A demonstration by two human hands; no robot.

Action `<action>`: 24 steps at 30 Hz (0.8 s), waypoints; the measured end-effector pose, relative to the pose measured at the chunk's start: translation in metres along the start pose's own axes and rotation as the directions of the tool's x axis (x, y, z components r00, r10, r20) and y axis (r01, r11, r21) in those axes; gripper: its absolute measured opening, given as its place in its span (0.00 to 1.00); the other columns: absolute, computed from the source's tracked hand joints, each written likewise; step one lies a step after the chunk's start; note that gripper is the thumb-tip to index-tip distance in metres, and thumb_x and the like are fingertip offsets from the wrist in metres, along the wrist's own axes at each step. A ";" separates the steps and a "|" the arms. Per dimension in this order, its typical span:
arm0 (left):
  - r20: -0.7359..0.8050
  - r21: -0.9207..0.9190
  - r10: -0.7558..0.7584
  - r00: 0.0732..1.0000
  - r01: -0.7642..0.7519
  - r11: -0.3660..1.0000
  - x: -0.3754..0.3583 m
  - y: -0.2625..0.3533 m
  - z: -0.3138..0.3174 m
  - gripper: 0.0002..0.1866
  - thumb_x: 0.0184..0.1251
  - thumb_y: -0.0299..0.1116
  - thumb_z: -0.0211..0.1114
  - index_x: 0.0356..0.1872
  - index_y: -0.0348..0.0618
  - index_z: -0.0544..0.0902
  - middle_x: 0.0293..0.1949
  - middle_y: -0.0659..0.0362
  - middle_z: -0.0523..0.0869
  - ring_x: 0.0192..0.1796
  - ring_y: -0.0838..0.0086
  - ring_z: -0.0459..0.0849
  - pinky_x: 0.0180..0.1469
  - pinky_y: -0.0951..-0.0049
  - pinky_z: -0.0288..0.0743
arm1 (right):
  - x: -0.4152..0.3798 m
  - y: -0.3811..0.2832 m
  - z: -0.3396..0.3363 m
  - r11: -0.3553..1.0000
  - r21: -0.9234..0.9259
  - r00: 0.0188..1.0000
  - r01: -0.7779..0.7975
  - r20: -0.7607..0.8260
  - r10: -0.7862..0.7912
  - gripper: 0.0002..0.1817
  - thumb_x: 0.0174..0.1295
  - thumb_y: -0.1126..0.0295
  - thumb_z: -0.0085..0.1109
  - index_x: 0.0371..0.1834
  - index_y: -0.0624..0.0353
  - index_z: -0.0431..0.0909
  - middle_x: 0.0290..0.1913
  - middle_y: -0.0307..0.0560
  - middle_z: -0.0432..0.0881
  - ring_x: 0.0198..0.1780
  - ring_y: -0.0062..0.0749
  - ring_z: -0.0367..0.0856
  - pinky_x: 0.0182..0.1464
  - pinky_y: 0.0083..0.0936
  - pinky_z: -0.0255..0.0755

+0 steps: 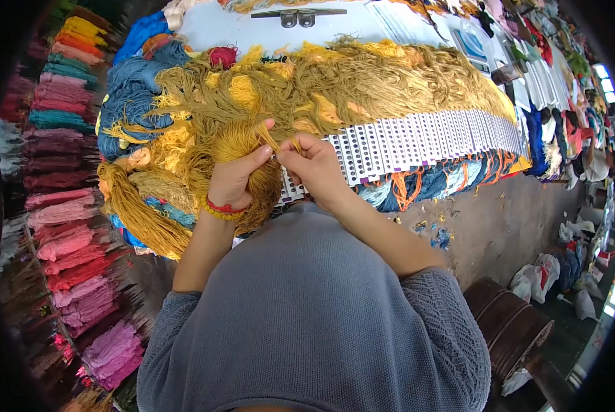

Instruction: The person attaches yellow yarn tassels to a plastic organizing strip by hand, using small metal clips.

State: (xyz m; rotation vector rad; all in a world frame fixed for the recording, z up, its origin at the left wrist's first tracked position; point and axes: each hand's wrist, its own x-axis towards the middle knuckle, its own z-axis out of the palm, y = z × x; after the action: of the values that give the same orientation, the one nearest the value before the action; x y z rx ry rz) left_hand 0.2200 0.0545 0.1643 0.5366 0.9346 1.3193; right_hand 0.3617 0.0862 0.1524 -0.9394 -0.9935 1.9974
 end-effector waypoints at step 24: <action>0.130 -0.008 -0.125 0.984 0.127 0.992 0.002 -0.005 -0.005 0.29 0.67 0.51 0.37 0.57 0.36 0.64 0.48 0.57 0.75 0.46 0.75 0.75 0.46 0.73 0.71 | 0.008 -0.001 0.008 0.992 -0.087 0.995 0.090 -0.034 -0.093 0.07 0.55 0.71 0.56 0.34 0.62 0.75 0.21 0.33 0.74 0.18 0.11 0.65 0.21 0.11 0.59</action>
State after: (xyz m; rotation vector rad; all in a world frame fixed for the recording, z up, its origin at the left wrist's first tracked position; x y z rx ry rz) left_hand 0.2182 0.0543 0.1571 0.5355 0.8362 1.1634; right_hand 0.3516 0.0902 0.1545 -0.9566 -1.0886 1.8674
